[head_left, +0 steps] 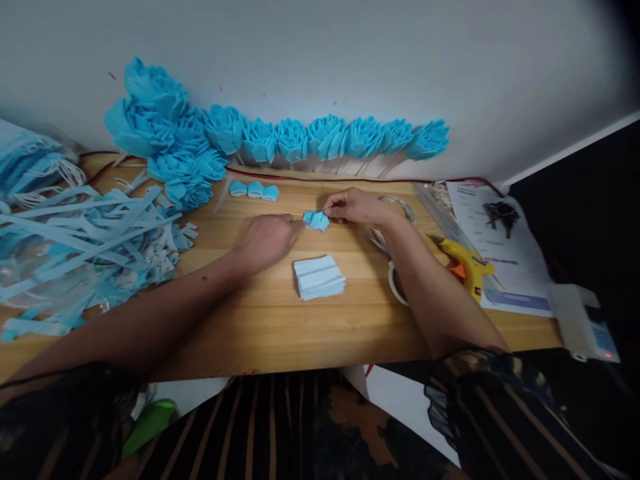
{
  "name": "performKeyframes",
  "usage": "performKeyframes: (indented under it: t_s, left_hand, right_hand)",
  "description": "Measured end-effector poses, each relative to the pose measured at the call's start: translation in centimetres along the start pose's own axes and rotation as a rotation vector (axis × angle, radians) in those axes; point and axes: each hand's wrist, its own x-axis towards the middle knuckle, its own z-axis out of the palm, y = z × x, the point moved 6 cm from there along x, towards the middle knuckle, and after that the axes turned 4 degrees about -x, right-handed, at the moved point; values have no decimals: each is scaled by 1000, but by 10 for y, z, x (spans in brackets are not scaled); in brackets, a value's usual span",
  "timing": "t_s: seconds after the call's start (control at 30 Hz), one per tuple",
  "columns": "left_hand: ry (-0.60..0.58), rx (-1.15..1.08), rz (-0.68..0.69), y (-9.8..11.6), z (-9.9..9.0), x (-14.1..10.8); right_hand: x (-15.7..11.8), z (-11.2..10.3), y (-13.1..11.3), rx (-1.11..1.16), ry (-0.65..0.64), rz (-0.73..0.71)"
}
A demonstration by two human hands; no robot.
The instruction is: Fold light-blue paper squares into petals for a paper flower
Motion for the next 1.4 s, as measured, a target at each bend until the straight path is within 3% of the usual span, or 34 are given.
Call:
performKeyframes:
  t_s: [0.57, 0.8, 0.93, 1.07, 1.4]
  left_hand:
    - [-2, -10, -61, -3, -4, -2]
    - [85, -76, -110, -4, -11, -6]
    - [105, -88, -35, 0, -9, -7]
    - [74, -56, 26, 4, -5, -7]
    - [-59, 50, 12, 12, -3, -3]
  right_hand:
    - [-3, 2, -7, -156, 79, -9]
    - [-3, 3, -6, -204, 71, -11]
    - [-4, 3, -6, -228, 68, 5]
    - [-5, 2, -7, -226, 75, 0]
    - [-4, 2, -2, -127, 60, 8]
